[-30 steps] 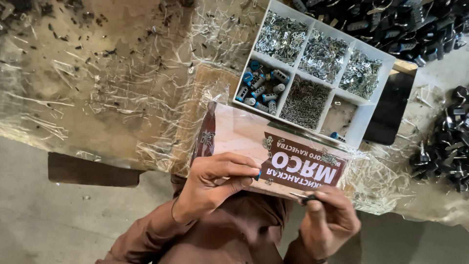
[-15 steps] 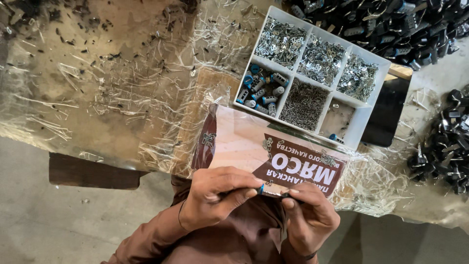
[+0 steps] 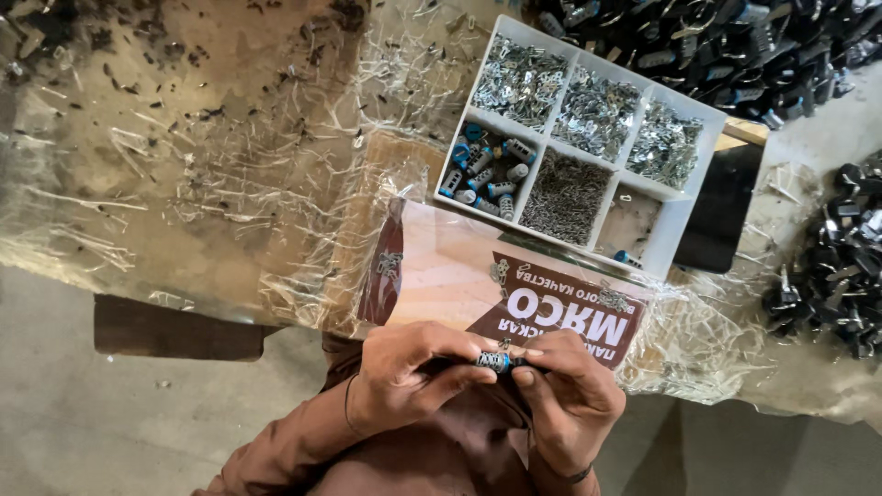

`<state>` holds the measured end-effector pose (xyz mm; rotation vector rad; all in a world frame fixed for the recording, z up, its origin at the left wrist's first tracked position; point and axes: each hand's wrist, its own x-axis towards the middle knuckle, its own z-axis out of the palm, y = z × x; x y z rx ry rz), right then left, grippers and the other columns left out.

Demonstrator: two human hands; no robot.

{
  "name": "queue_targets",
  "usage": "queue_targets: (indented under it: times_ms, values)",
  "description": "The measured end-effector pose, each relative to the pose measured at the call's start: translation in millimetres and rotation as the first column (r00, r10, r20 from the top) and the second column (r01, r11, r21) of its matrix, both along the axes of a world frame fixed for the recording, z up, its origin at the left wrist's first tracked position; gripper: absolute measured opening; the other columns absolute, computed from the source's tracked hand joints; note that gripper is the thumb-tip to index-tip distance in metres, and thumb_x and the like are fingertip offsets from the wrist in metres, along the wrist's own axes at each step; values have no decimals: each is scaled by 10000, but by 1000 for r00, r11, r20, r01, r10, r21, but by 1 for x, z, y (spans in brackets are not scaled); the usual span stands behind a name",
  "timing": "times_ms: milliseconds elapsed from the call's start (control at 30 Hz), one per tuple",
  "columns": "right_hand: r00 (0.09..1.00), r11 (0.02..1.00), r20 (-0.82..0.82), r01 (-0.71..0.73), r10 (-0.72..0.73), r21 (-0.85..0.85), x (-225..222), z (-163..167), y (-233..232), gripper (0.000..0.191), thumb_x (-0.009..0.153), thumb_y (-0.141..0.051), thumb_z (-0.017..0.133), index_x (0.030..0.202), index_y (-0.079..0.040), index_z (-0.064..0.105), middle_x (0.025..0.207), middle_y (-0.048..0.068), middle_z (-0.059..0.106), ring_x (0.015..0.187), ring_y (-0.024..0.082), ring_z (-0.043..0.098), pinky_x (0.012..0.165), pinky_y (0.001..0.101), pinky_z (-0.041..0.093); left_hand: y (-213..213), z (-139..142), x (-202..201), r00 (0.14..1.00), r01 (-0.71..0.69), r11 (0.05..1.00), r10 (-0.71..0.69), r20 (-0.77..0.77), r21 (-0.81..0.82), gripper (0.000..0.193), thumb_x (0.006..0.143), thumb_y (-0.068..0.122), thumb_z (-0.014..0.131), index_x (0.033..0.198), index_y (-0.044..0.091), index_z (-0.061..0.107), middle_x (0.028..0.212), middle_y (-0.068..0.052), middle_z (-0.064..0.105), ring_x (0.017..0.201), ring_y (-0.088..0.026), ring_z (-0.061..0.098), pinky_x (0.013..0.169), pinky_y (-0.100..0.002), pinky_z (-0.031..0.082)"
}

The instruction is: The person sits at a workbench assembling small connector components. They pick a blue cylindrical body and a metal insert from a compartment box, press the insert into the body by hand, and place the finished assembly into an orange basket, repeating the cycle.

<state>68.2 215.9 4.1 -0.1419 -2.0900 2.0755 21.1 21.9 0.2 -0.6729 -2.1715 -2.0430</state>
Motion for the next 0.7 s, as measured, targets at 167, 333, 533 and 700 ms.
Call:
queue_targets:
  times_ms: [167, 333, 533, 700]
  values:
    - [998, 983, -10, -52, 55, 177, -5, 7, 7, 196, 817, 84, 774, 997, 32, 718, 924, 104, 729, 954, 196, 638, 841, 307, 518, -1, -6, -2, 991, 86, 989, -98, -93, -121, 351, 846, 32, 837, 1170, 61, 708, 1087, -91, 764, 938, -240, 788, 798, -312, 628]
    - [948, 966, 210, -253, 239, 42, -17, 10, 38, 162, 793, 33, 803, 947, 34, 753, 815, 110, 744, 718, 152, 665, 625, 265, 513, -1, -9, -2, 983, 75, 990, -93, -156, -118, 298, 864, 49, 839, 1126, 63, 698, 1073, -87, 765, 937, -242, 791, 797, -315, 634]
    - [790, 790, -117, -610, 602, -59, -84, 39, 103, 191, 897, -37, 813, 1077, -18, 750, 936, 118, 764, 777, 182, 731, 730, 283, 579, -2, 0, 0, 990, -51, 999, 52, -130, 7, 329, 863, 133, 896, 1036, 74, 623, 1011, -109, 779, 887, -200, 805, 748, -274, 640]
    - [940, 976, -340, -71, -3, -207, -92, 44, 108, 317, 1015, -127, 698, 1314, -67, 614, 1422, 108, 630, 1251, 175, 646, 1087, 346, 538, -11, 8, -2, 975, -161, 983, 144, -171, -91, 322, 861, 140, 880, 1058, 57, 639, 961, -99, 776, 852, -201, 803, 737, -275, 633]
